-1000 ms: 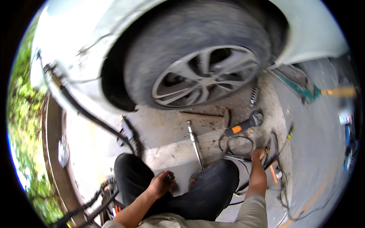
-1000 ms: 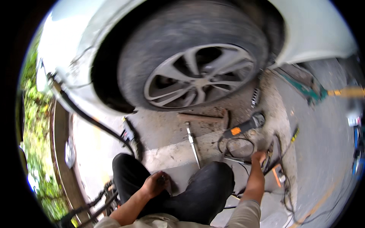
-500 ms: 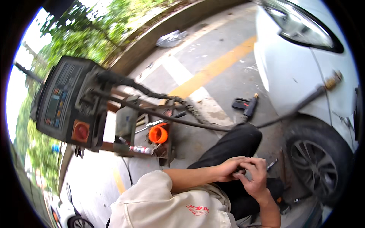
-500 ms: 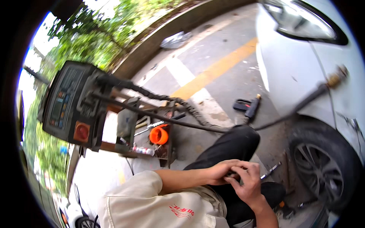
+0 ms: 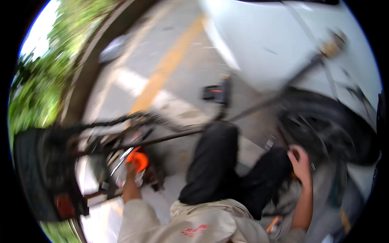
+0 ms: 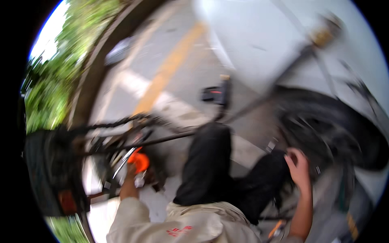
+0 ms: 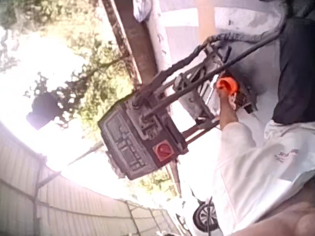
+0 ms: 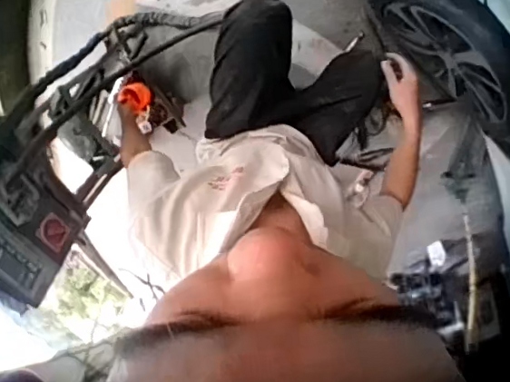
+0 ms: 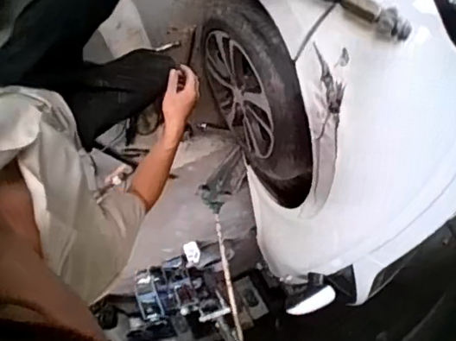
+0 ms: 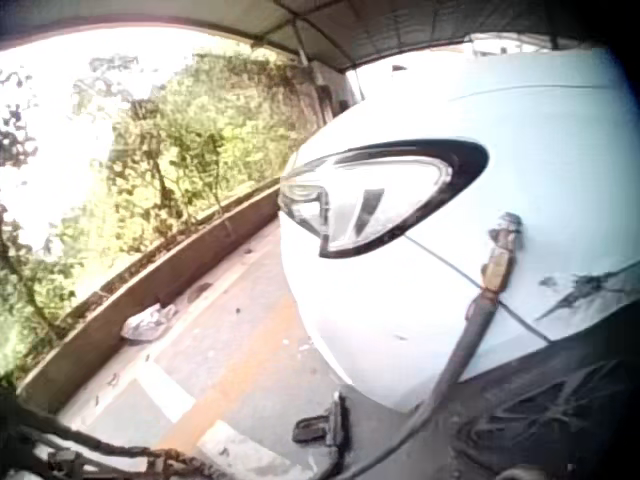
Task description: The person repairs a dent on the front bumper of a white car using a hammer and a metal bar. They repeatedly strike the bar against the damaged area to push the metal back into shape and then use an angle grinder to smooth the surface.
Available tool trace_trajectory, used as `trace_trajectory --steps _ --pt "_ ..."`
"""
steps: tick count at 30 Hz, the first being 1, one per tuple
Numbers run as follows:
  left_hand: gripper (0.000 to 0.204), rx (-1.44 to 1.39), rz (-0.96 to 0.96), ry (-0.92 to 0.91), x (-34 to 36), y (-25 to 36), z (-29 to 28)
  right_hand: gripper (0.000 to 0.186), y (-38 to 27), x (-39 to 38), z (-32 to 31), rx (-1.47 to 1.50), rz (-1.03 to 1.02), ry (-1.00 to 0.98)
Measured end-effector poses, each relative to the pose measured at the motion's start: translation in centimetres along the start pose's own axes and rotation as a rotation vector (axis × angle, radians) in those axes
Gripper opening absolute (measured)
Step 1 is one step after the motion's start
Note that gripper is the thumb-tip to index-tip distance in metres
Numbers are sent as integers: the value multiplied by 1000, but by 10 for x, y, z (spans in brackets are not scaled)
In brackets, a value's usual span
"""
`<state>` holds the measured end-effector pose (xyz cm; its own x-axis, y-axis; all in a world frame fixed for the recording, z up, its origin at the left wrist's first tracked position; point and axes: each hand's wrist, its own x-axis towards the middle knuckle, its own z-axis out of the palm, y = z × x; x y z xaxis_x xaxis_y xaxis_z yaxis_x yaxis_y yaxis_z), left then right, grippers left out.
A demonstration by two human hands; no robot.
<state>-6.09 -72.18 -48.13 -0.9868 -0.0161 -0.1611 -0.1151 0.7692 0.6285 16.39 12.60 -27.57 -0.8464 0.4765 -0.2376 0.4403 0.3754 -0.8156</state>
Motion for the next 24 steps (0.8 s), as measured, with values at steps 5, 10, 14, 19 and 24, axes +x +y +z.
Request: trace_trajectory --steps 5,10,14,19,24 --pt "25 248 -241 119 37 100 89 25 40 -82 -92 -148 235 370" --pt "27 616 88 211 -4 248 157 21 127 -200 -74 -41 374 972" --pt "28 279 388 -328 -5 377 201 26 243 -291 88 263 1025 1184" --pt "24 -200 644 -477 -52 564 214 17 241 -299 314 188 1395 890" --pt "15 -748 1118 -643 -131 721 191 20 190 -225 319 380 1254 915"
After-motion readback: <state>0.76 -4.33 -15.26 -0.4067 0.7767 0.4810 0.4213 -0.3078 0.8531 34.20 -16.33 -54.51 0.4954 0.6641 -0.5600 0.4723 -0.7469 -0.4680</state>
